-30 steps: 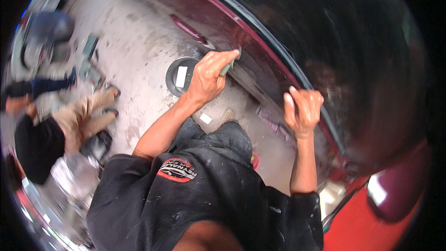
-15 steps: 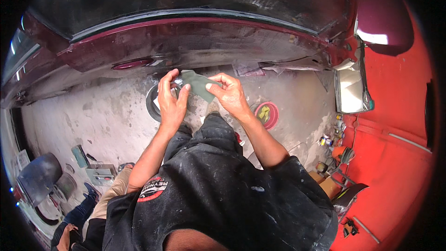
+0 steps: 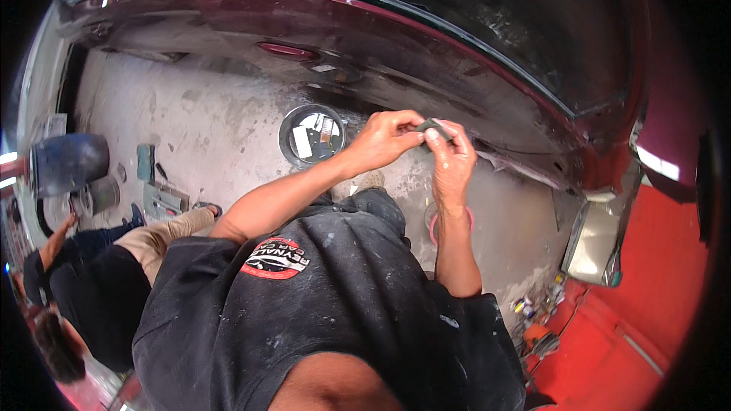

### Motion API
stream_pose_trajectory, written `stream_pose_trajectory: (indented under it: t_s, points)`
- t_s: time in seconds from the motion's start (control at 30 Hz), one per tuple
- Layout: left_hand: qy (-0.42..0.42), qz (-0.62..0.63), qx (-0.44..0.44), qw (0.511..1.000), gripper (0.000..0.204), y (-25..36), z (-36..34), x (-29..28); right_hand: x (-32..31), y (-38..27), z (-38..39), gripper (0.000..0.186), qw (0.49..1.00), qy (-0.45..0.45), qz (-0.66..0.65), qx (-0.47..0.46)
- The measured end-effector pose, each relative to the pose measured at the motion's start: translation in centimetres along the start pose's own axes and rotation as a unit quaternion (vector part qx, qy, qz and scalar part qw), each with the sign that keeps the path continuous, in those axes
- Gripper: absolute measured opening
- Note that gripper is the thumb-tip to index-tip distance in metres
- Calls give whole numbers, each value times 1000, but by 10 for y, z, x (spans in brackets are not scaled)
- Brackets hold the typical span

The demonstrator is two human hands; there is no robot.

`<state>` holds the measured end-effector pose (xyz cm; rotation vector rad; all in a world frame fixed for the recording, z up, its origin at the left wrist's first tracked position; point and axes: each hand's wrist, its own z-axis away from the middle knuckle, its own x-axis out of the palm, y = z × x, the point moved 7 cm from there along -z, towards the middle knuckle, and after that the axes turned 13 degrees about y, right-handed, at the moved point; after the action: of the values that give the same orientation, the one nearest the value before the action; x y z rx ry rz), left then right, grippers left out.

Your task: The person sands the rear quarter panel of a maroon car using a sanding block, repeatedly dipping it into a bucket of water. The person works around the fuel door and along the rear window trim, occasionally touching the surface with a hand.

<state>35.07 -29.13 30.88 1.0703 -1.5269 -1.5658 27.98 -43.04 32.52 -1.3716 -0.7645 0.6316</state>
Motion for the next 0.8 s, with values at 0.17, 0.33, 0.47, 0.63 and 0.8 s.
stream_pose_trajectory:
  t_s: [0.17, 0.33, 0.47, 0.63, 0.8]
  points:
    - [114, -316, 396, 855, 46, 59, -54, 22, -26, -63, -63, 19, 882, 76, 310, -347]
    - [67, -453, 447, 768, 52, 45, -101, 65, -42, -61, -135, 28, 668, 49, 491, -557]
    - [101, -507, 456, 724, 52, 31, -101, 37, -58, -42, -149, 33, 655, 37, 509, -558]
    - [190, -514, 404, 733, 54, 28, -97, -65, -67, -38, -157, 31, 663, 63, 497, -555]
    - [236, -594, 374, 672, 56, 21, -93, -190, -31, -31, -148, 37, 669, 45, 492, -556]
